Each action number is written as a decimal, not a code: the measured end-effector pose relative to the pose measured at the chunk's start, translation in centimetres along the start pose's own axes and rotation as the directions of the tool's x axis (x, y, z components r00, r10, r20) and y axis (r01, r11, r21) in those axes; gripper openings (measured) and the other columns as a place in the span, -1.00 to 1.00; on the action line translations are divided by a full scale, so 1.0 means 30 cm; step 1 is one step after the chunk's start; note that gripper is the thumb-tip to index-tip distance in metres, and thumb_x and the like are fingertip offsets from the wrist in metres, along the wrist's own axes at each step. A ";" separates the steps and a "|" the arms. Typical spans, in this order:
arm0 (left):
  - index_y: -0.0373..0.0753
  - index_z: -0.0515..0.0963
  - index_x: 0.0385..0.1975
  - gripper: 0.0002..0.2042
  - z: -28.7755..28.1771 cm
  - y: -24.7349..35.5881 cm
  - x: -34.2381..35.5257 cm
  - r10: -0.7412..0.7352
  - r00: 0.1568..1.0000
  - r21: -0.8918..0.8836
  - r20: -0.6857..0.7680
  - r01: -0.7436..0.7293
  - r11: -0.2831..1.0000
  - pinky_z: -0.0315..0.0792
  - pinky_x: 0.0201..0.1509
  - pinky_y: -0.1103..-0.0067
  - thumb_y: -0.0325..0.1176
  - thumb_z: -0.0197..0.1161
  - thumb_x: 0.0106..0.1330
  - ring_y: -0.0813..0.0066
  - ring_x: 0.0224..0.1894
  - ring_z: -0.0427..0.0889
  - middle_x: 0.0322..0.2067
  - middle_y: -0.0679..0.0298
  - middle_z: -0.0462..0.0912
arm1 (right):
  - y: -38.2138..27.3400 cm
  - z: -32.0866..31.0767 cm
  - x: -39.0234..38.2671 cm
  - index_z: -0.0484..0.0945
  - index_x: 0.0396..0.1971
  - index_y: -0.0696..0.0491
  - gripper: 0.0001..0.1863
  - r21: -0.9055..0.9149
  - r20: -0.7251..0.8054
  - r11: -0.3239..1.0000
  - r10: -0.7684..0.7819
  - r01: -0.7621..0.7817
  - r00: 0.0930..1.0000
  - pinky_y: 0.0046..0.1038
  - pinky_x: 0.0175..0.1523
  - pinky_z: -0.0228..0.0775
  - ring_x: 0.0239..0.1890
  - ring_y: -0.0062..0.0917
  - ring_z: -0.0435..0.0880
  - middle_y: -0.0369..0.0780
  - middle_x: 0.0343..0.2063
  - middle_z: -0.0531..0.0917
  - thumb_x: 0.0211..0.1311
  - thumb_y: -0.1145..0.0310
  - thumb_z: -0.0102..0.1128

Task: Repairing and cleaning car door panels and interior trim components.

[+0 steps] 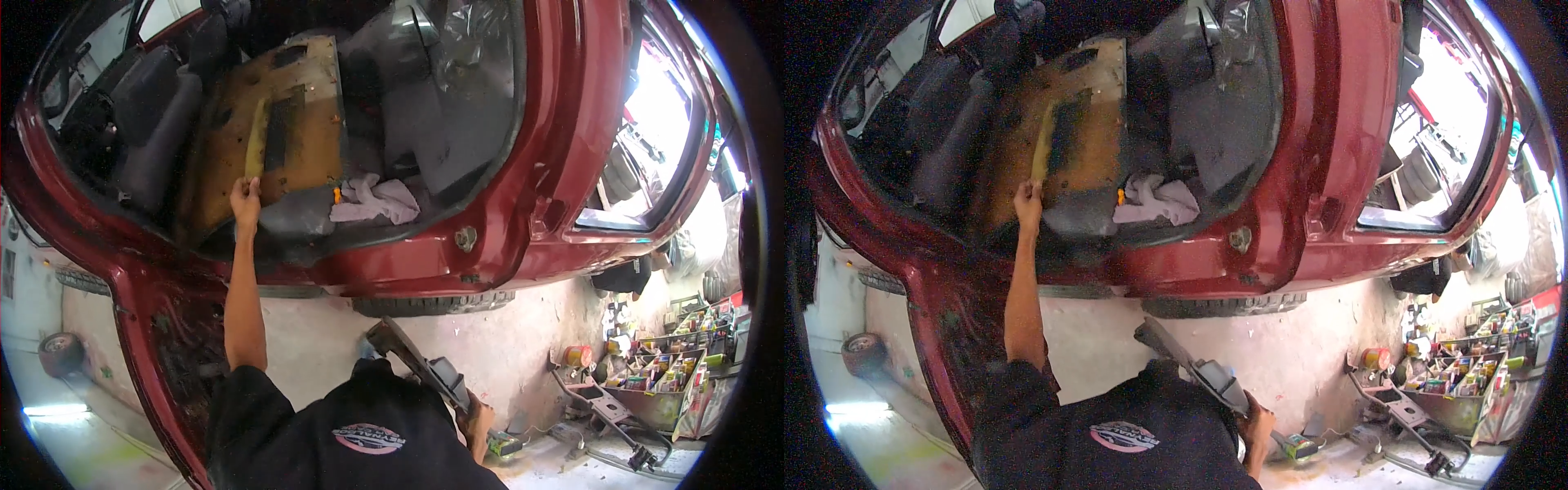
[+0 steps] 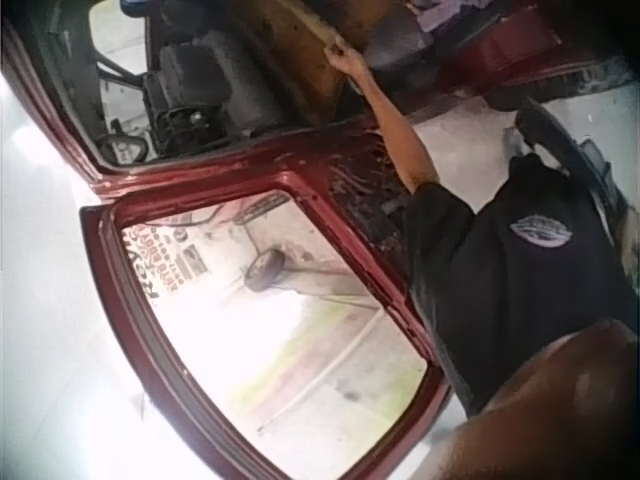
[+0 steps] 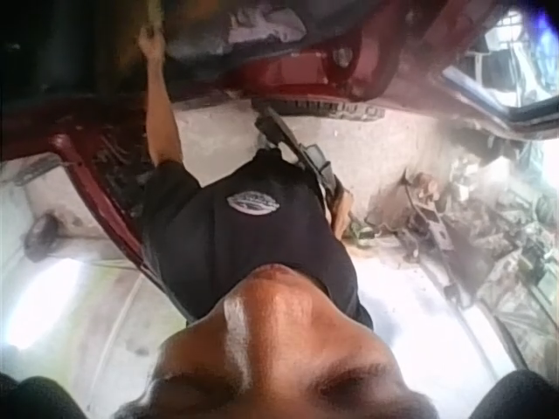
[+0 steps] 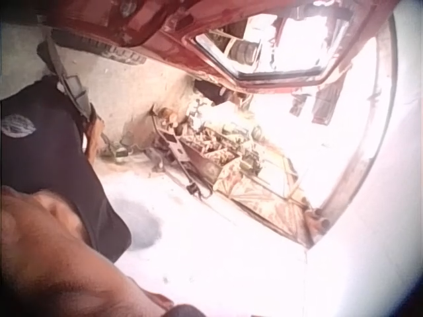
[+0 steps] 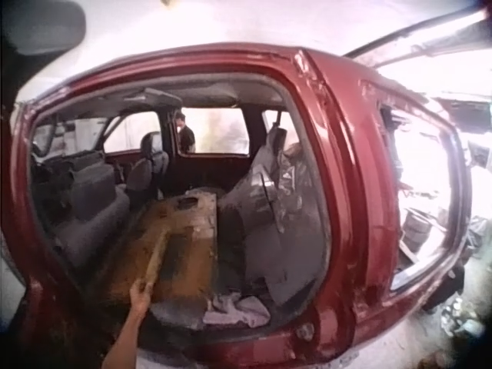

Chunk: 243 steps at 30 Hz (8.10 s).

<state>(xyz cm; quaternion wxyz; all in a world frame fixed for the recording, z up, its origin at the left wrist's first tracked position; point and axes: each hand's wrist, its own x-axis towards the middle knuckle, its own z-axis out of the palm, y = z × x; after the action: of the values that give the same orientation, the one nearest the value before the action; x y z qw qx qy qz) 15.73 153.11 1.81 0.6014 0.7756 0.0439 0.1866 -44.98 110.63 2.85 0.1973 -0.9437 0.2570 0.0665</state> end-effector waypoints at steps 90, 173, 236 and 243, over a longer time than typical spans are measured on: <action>-0.16 0.64 -0.15 -0.66 -0.756 0.690 -1.347 -0.339 0.844 -0.419 -0.414 0.154 0.895 0.19 -0.53 0.56 -0.10 -0.04 0.61 0.62 -0.56 0.37 -0.49 0.47 0.51 | -0.115 -0.840 -0.101 0.32 0.35 0.19 -0.39 0.679 -0.550 -0.733 -0.462 0.050 0.696 -0.19 0.32 0.38 0.22 -0.20 0.55 -0.05 0.24 0.52 0.48 0.08 -0.09; -0.33 0.64 -0.36 -0.90 -0.111 1.078 -2.287 0.304 0.801 0.056 0.515 -0.385 0.921 0.58 -0.18 0.43 -0.58 0.43 0.18 0.17 -0.27 0.74 -0.36 0.12 0.73 | -0.264 -0.655 -0.058 0.32 0.32 0.02 -0.52 0.873 -0.239 -0.481 -0.571 -0.084 0.785 -0.33 0.19 0.46 0.13 -0.45 0.59 -0.23 0.13 0.54 0.51 0.21 0.12; -0.31 0.40 -0.39 -0.83 -0.181 1.006 -2.409 -0.255 0.755 -0.233 0.604 0.473 0.850 0.54 -0.34 0.62 -0.50 0.22 0.48 0.63 -0.42 0.61 -0.39 0.23 0.64 | -0.313 -0.606 -0.098 0.33 0.34 0.06 -0.47 0.902 -0.297 -0.426 -0.502 0.067 0.812 -0.33 0.01 0.60 0.02 -0.41 0.67 -0.21 0.11 0.60 0.52 0.13 0.11; -0.30 0.40 -0.35 -0.85 -0.159 0.966 -2.423 -0.281 0.793 -0.309 0.540 0.497 0.811 0.59 -0.24 0.56 -0.49 0.21 0.49 0.55 -0.37 0.64 -0.37 0.21 0.64 | -0.327 -0.600 -0.111 0.33 0.34 0.05 -0.47 0.899 -0.323 -0.427 -0.491 0.099 0.809 -0.38 0.05 0.57 0.05 -0.46 0.65 -0.22 0.12 0.59 0.51 0.14 0.13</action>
<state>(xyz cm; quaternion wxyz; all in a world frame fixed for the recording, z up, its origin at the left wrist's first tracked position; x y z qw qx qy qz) -57.79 128.32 13.11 0.7767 0.6154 0.0173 -0.1334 -42.38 112.60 23.35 0.9042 -0.3991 -0.1050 -0.1097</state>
